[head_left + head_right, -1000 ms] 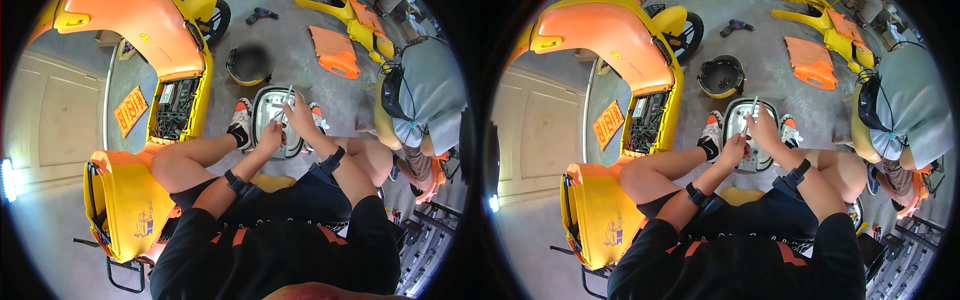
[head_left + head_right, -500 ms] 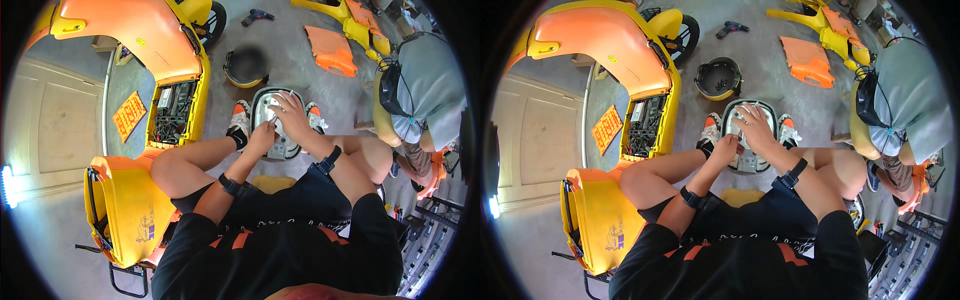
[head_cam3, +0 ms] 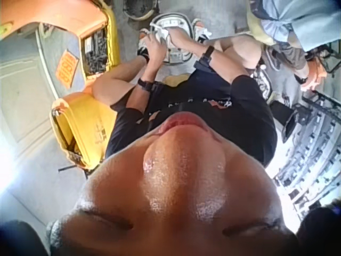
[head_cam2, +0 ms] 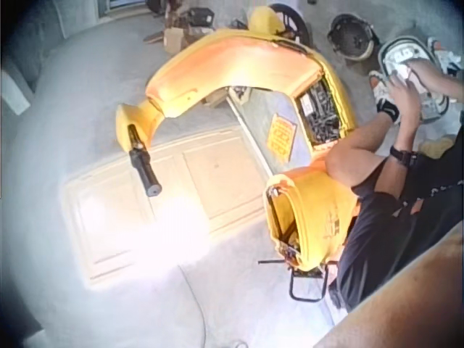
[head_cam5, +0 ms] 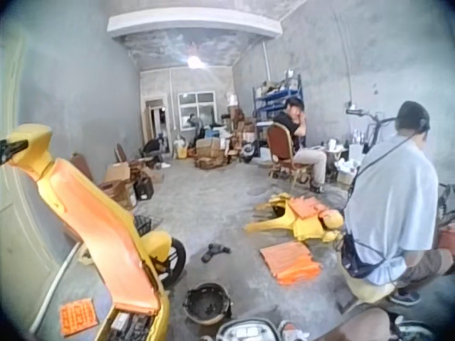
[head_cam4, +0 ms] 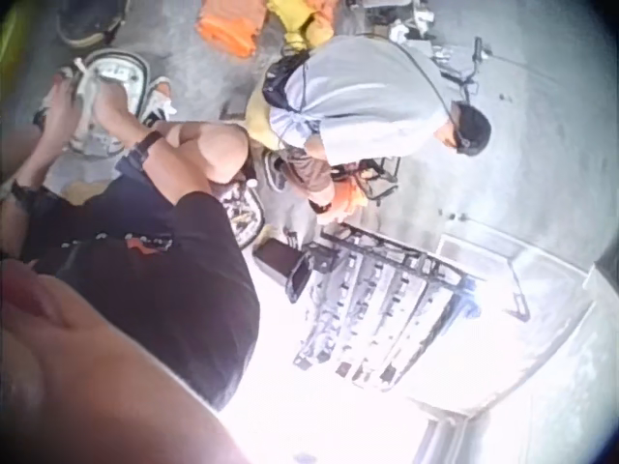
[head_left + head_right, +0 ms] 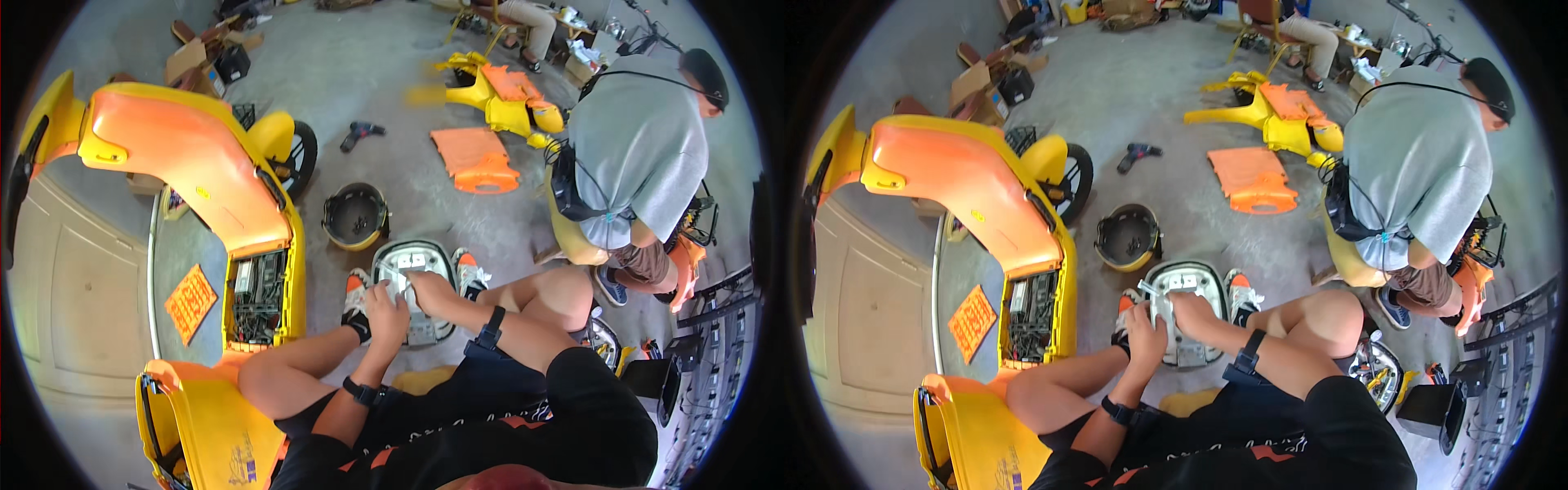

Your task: Repairing and assembling motorcycle body components and seats.

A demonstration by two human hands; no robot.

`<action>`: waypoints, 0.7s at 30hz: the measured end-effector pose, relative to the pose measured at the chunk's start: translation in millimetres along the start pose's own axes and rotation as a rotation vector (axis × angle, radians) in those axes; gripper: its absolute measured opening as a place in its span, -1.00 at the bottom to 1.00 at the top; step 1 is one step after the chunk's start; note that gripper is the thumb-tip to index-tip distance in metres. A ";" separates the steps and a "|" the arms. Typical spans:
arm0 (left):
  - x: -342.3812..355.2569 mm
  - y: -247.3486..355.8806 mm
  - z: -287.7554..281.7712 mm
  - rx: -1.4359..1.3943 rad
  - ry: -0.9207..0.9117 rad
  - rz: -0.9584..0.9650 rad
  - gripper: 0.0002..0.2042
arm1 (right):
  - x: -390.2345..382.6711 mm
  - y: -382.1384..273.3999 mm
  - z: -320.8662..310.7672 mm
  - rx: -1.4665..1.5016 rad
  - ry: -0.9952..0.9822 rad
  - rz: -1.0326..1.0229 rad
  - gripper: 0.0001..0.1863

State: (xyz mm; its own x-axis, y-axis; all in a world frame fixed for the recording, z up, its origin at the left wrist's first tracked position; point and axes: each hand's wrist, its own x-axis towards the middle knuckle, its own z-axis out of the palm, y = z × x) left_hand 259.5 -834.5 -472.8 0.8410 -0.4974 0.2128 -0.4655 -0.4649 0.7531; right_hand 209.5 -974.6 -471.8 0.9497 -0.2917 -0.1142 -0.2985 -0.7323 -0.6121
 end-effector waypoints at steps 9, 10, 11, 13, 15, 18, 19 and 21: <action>1.3 -1.5 0.2 -0.526 -0.455 -0.535 -0.63 | -3.8 -8.1 -5.5 -0.300 0.328 -0.437 -0.58; 2.2 -5.7 4.3 -0.617 -0.449 -0.601 -0.64 | -4.0 -9.3 -4.3 -0.291 0.342 -0.348 -0.50; 1.8 -9.4 8.6 -0.709 -0.445 -0.672 -0.66 | -3.3 -10.7 -2.1 -0.188 0.408 -0.268 -0.53; 1.1 -15.4 14.8 -0.719 -0.478 -0.653 -0.66 | -1.3 -10.0 0.7 -0.089 0.473 -0.189 -0.55; 0.7 -16.9 14.9 -0.678 -0.524 -0.554 -0.69 | 1.8 -6.7 2.7 0.115 -0.022 0.134 -0.55; 4.9 -10.6 -1.3 -0.030 -0.541 -0.134 -0.73 | 4.3 -1.0 5.4 0.027 -0.041 0.108 -0.55; 5.0 -6.1 -9.5 0.088 -0.409 -0.007 -0.74 | 4.7 -0.5 6.9 0.013 -0.004 0.076 -0.61; 7.7 3.6 -23.0 0.273 -0.070 0.205 -0.64 | 3.9 1.3 7.5 0.014 -0.035 0.053 -0.67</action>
State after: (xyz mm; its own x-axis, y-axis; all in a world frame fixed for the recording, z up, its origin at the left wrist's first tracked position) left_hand 270.6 -823.1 -454.1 0.7060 -0.6451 0.2923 -0.6873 -0.5242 0.5029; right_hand 213.5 -972.1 -478.9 0.9352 -0.3082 -0.1741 -0.3477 -0.7074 -0.6154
